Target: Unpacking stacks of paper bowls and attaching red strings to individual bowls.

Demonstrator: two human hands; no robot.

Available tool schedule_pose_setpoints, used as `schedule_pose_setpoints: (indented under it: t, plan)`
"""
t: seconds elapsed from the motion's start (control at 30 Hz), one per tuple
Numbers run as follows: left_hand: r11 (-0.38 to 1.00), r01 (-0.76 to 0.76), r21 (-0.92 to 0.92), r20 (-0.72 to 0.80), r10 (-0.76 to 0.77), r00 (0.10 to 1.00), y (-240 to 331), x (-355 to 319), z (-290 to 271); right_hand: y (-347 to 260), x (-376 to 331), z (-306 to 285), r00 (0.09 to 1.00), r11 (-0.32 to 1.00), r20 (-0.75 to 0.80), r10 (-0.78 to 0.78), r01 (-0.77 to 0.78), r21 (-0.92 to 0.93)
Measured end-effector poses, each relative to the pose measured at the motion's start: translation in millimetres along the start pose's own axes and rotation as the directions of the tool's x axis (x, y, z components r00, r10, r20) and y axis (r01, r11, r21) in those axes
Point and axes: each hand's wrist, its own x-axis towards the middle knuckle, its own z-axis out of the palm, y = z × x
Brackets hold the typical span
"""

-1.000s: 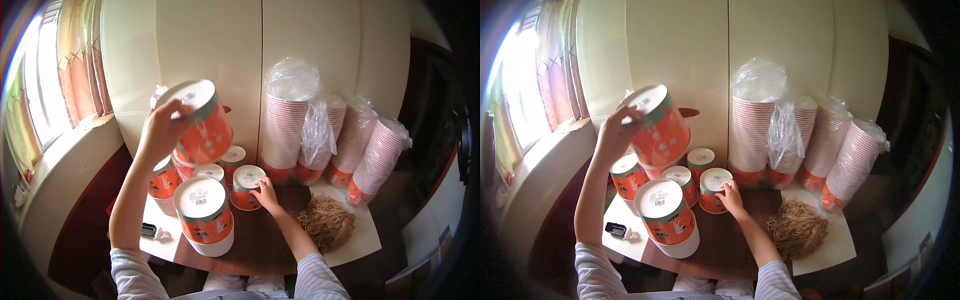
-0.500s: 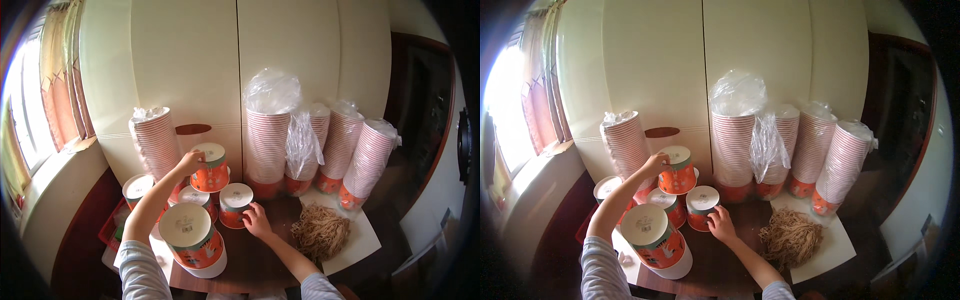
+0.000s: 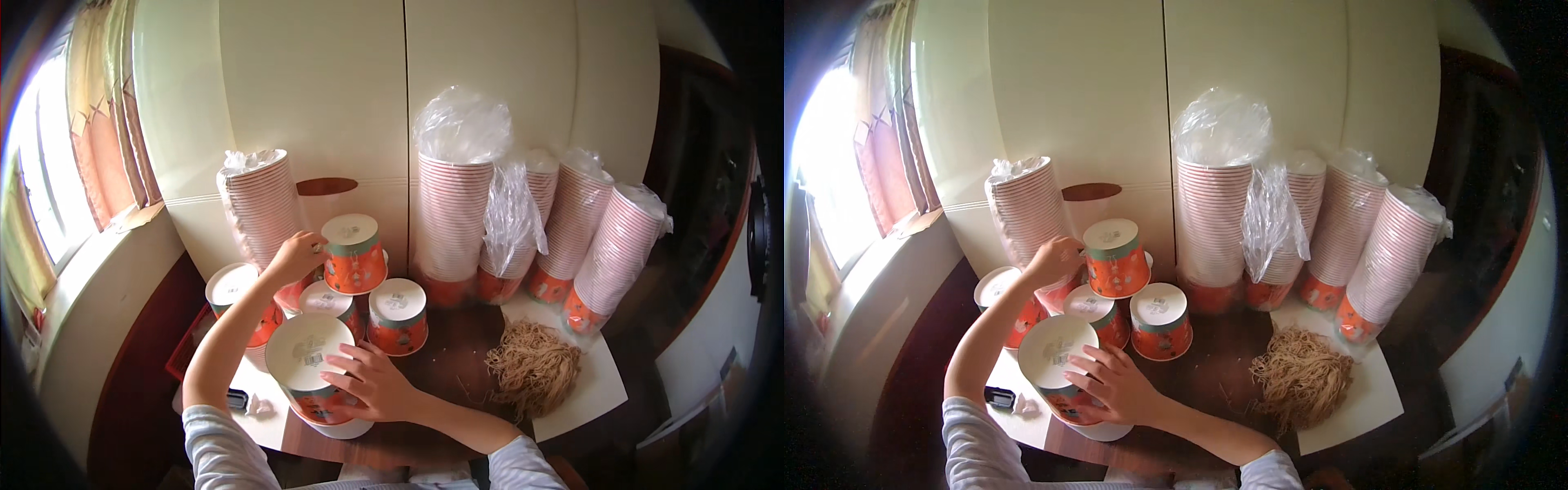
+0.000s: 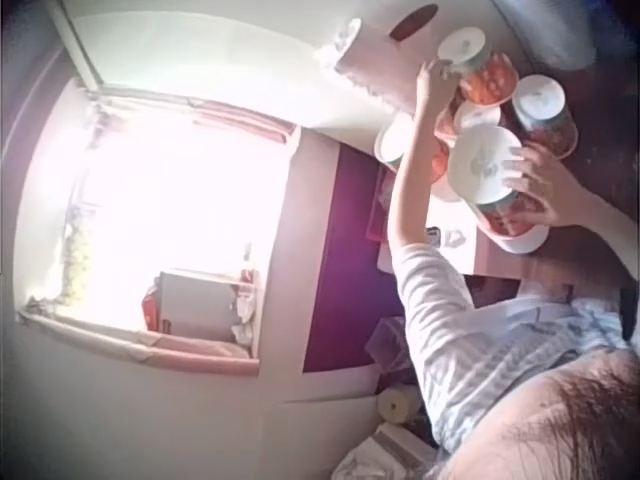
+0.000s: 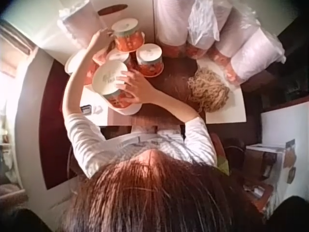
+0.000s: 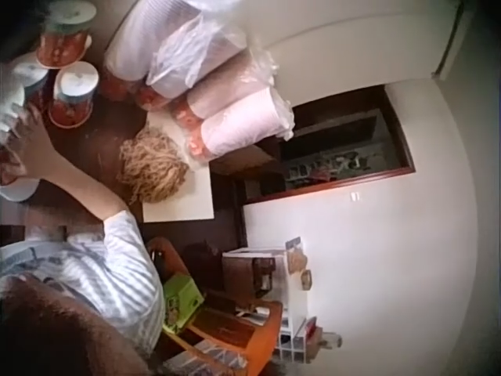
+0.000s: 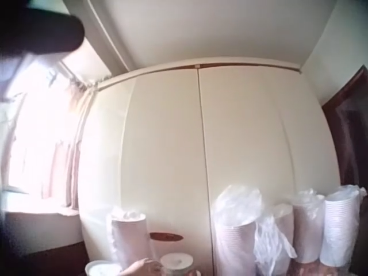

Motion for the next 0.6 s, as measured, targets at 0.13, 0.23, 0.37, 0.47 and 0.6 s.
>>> schedule_pose_setpoints:
  t: [0.13, 0.23, 0.37, 0.47, 0.6]
  plan:
    - [0.958, 0.023, -0.287, -0.057, -0.041, 0.998, 26.8, -56.5, -29.2, -1.9, 4.6, 2.4, 0.992, 0.992, -0.097, 0.085, -0.075, 0.103]
    - [0.937, 0.039, -0.347, -0.030, -0.053, 0.998, 49.9, -104.3, -51.8, -8.3, 15.9, -1.0, 0.980, 0.967, -0.112, 0.166, -0.139, 0.213]
    - [0.937, 0.070, -0.341, -0.061, -0.096, 0.994, 56.2, -149.2, -63.4, -13.1, 24.2, 3.3, 0.973, 0.957, -0.133, 0.187, -0.150, 0.248]
    - [0.921, 0.041, -0.388, -0.129, -0.098, 0.987, 56.3, -169.6, -63.1, -18.7, 32.3, -4.6, 0.960, 0.954, -0.191, 0.207, -0.154, 0.256]
    - [0.918, 0.032, -0.396, -0.258, -0.145, 0.955, 53.8, -194.4, -47.8, -22.4, 44.0, -19.4, 0.930, 0.937, -0.260, 0.258, -0.176, 0.303]
